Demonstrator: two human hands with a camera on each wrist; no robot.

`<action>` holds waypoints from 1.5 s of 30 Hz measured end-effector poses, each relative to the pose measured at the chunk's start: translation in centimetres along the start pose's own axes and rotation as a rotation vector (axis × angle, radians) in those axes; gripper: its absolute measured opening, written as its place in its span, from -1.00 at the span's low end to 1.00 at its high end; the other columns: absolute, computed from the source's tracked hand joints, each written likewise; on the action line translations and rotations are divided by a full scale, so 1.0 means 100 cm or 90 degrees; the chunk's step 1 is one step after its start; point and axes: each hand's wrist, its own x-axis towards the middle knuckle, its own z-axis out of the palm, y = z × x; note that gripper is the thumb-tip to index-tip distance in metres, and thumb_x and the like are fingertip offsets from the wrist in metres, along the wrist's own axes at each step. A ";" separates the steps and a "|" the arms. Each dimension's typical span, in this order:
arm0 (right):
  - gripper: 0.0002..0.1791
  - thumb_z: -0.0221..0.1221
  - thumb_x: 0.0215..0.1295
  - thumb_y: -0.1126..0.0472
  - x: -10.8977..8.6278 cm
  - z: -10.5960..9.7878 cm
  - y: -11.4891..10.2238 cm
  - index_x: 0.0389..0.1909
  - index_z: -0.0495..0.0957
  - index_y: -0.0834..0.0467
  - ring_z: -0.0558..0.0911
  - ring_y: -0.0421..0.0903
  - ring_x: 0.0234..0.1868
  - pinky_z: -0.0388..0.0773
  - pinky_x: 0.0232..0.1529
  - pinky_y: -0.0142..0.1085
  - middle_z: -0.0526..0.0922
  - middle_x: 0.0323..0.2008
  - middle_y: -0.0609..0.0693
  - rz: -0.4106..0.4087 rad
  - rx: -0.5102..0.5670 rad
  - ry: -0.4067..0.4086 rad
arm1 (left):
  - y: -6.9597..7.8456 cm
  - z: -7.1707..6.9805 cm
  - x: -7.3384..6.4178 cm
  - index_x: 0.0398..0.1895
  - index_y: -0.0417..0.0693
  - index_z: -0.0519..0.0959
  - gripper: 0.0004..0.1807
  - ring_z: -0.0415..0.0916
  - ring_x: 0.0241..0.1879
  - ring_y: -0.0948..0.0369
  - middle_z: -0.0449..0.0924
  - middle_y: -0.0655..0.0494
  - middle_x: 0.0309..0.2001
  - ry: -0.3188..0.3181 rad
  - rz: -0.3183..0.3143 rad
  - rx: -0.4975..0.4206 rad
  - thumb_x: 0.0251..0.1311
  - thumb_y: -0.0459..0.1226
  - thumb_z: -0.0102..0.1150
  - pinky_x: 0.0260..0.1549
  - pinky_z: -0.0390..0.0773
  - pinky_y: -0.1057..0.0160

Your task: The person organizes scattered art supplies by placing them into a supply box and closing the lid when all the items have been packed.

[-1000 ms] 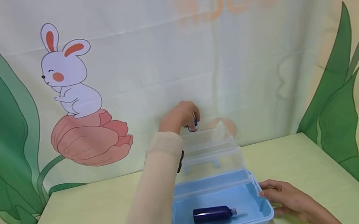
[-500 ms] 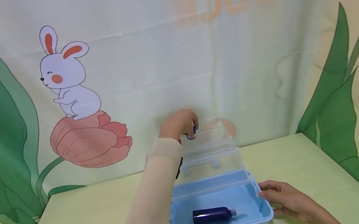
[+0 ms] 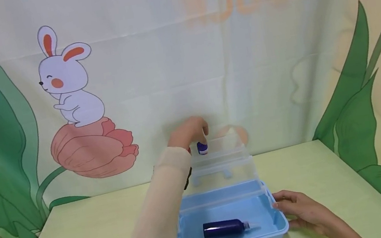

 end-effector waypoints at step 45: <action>-0.27 0.29 0.39 0.01 -0.001 0.002 0.003 0.39 0.31 0.33 0.63 0.04 0.09 0.68 -0.03 0.01 0.51 0.26 0.21 0.009 -0.008 0.036 | -0.192 0.177 -0.254 -0.27 -0.18 0.50 -0.75 0.39 -0.40 0.14 0.42 0.01 -0.42 -0.085 -0.286 -0.166 0.23 -0.25 0.38 -0.33 0.44 0.16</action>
